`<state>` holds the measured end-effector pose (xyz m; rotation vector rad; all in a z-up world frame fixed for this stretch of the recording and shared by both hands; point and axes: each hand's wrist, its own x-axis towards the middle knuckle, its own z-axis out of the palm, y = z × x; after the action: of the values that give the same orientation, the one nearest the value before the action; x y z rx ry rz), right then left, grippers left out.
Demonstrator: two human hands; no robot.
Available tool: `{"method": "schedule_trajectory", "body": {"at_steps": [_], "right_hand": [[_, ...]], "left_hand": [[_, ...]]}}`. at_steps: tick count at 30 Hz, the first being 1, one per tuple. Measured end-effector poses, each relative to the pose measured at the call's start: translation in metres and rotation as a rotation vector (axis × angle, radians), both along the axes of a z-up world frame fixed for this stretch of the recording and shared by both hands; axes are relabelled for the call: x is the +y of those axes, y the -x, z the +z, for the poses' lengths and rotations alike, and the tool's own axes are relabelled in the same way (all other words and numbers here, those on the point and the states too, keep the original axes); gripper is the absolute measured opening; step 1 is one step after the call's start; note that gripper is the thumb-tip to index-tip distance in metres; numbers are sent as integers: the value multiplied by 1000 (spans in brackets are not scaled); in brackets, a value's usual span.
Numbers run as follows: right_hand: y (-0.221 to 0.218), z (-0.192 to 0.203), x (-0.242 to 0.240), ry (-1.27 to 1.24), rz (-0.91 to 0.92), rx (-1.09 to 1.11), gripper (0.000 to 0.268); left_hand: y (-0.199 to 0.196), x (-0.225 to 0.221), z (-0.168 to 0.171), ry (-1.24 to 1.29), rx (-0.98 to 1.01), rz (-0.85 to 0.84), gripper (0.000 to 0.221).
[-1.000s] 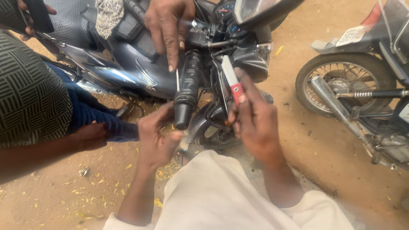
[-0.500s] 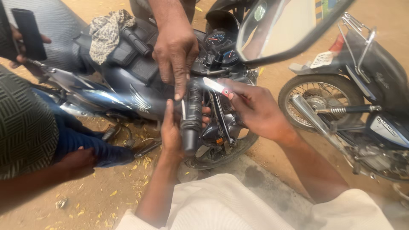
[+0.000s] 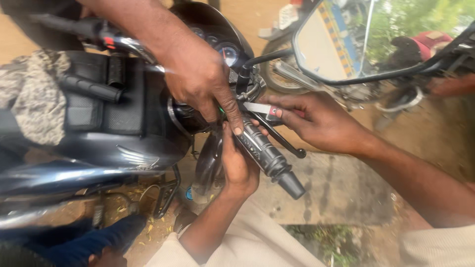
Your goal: The person cuts a zip tie on the motorcycle handlebar using a folding knife, removes the old grip, sprays a liquid from a blue bottle onto the metal bar, and slides a new handlebar grip onto the handle.
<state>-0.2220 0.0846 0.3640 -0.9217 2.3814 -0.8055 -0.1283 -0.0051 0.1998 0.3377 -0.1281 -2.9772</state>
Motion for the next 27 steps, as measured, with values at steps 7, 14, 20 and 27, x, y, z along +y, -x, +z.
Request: {"method": "schedule_trajectory", "body": {"at_steps": [7,14,20,27], "right_hand": [[-20,23,-33,-328,-176,-2,38],[-37,43,-68,-459,-21,229,37],[-48,42,-67,-447,97,340,41],[-60,37,-73,-680,121,444,48]], "left_hand": [[3,15,2,-28,-85,43,49],[11,27,-8,-137,-82,16,55],[12,39,-14,-208,-103,-4,59],[17,53,-19,-134,-88,40,59]]}}
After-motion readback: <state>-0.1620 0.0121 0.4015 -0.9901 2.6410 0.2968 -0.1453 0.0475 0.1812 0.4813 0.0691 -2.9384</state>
